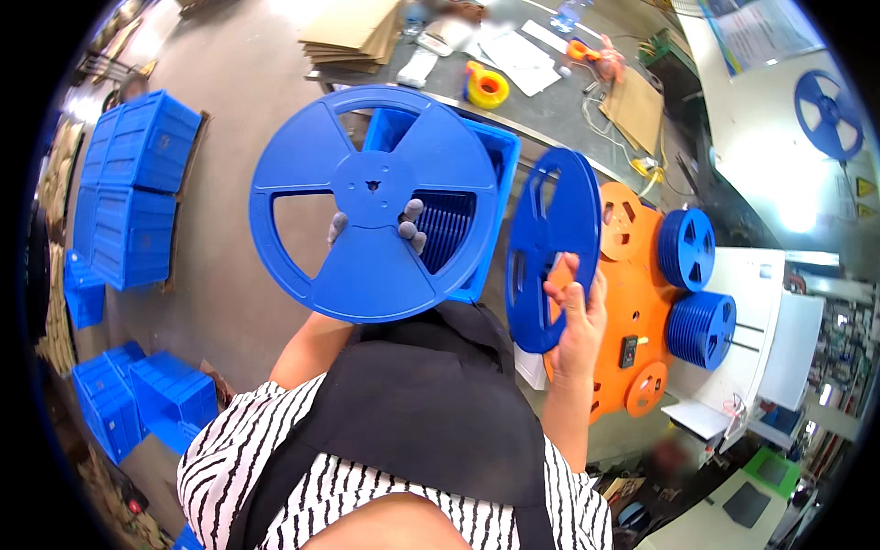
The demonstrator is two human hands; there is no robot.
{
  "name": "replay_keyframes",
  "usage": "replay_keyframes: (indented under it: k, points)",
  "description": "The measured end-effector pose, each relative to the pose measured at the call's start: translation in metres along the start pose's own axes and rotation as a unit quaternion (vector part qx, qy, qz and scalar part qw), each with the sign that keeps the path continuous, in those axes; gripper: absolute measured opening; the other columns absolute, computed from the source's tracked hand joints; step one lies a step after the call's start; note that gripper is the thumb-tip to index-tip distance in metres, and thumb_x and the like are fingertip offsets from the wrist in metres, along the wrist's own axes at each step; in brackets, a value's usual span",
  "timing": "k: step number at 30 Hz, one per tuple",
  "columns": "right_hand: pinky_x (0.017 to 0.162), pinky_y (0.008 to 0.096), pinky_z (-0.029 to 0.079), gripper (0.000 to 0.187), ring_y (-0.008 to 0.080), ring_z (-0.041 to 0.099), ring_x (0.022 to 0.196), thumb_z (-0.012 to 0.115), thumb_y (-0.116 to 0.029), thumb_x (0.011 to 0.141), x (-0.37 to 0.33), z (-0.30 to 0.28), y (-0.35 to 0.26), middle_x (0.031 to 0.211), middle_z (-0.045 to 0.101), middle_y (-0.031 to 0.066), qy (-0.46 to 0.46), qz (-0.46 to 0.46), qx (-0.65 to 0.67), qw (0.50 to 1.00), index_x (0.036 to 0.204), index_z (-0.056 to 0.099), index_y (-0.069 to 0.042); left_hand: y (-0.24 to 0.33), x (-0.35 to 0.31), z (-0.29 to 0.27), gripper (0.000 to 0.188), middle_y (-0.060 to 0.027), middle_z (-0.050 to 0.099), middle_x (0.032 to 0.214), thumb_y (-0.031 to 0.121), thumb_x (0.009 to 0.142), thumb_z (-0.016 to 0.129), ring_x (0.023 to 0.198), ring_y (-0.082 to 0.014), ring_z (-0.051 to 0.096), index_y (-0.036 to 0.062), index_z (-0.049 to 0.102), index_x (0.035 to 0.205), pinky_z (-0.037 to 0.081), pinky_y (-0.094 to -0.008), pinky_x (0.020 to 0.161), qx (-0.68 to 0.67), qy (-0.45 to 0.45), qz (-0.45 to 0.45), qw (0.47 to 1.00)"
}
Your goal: The person stacks blue plastic reels into a blue bin, places a cardboard sheet inside, and applies a label. The person then moves the bin and wipes the interior of an empty blue bin with a cloth.
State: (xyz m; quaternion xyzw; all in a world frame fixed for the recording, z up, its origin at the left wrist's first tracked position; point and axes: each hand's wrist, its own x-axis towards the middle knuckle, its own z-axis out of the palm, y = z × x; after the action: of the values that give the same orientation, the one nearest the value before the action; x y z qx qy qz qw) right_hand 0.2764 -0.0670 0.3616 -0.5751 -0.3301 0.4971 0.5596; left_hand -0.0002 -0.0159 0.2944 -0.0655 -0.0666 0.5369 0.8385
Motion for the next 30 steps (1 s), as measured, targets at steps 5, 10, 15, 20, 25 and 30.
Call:
replay_keyframes:
  k: [5, 10, 15, 20, 25, 30]
  points:
    - [0.089, 0.0375, 0.052, 0.040, 0.0279, 0.045, 0.130, 0.056, -0.023, 0.096, -0.001, -0.002, 0.002, 0.137, 0.047, 0.0145, -0.026, -0.031, 0.028, 0.999, 0.127, 0.051, 0.000, 0.006, -0.012, 0.006, 0.070, -0.0223, 0.046, 0.133, 0.040, 0.089, 0.060, 0.111, -0.0292, 0.056, 0.0006, 0.034, 0.141, 0.041, -0.0418, 0.108, -0.015, 0.023, 0.024, 0.999]
    - [0.103, 0.0415, 0.045, 0.043, 0.0321, 0.038, 0.135, 0.057, -0.037, 0.094, 0.010, -0.011, -0.008, 0.142, 0.045, 0.0117, -0.083, -0.068, 0.209, 0.972, 0.121, 0.057, -0.004, 0.015, -0.011, 0.000, 0.076, -0.0213, 0.049, 0.128, 0.042, 0.087, 0.062, 0.114, -0.0299, 0.052, -0.0043, 0.032, 0.140, 0.042, -0.0447, 0.105, -0.011, 0.005, -0.004, 1.000]
    - [0.106, 0.0419, 0.043, 0.042, 0.0333, 0.029, 0.140, 0.059, -0.034, 0.093, 0.011, -0.030, -0.004, 0.146, 0.039, 0.0131, -0.115, -0.080, 0.362, 0.922, 0.115, 0.060, 0.002, 0.030, -0.033, -0.006, 0.072, -0.0155, 0.046, 0.135, 0.042, 0.086, 0.066, 0.111, -0.0252, 0.052, 0.0028, 0.038, 0.140, 0.037, -0.0420, 0.105, 0.020, -0.034, 0.042, 0.998]
    - [0.108, 0.0419, 0.042, 0.041, 0.0342, 0.026, 0.141, 0.058, -0.033, 0.094, 0.016, -0.030, 0.001, 0.147, 0.037, 0.0169, -0.112, -0.071, 0.448, 0.884, 0.115, 0.059, 0.003, 0.075, -0.037, -0.003, 0.070, -0.0174, 0.039, 0.141, 0.034, 0.087, 0.067, 0.118, -0.0266, 0.050, 0.0072, 0.035, 0.143, 0.033, -0.0413, 0.111, 0.143, -0.173, 0.050, 0.973]
    - [0.111, 0.0441, 0.037, 0.043, 0.0353, 0.029, 0.139, 0.058, -0.032, 0.094, 0.025, -0.023, 0.006, 0.145, 0.038, 0.0219, -0.107, -0.044, 0.502, 0.857, 0.113, 0.059, 0.005, 0.071, -0.039, 0.012, 0.071, -0.0179, 0.038, 0.143, 0.037, 0.087, 0.066, 0.117, -0.0260, 0.051, 0.0067, 0.034, 0.143, 0.038, -0.0406, 0.108, 0.216, -0.048, 0.116, 0.968]
    - [0.112, 0.0451, 0.036, 0.044, 0.0356, 0.035, 0.136, 0.060, -0.036, 0.091, 0.031, -0.016, 0.012, 0.142, 0.042, 0.0210, -0.087, -0.044, 0.470, 0.877, 0.111, 0.059, 0.003, 0.036, -0.026, 0.022, 0.052, -0.0136, 0.057, 0.123, 0.035, 0.093, 0.059, 0.107, -0.0233, 0.057, 0.0018, 0.048, 0.132, 0.049, -0.0364, 0.095, 0.258, 0.129, 0.099, 0.952]
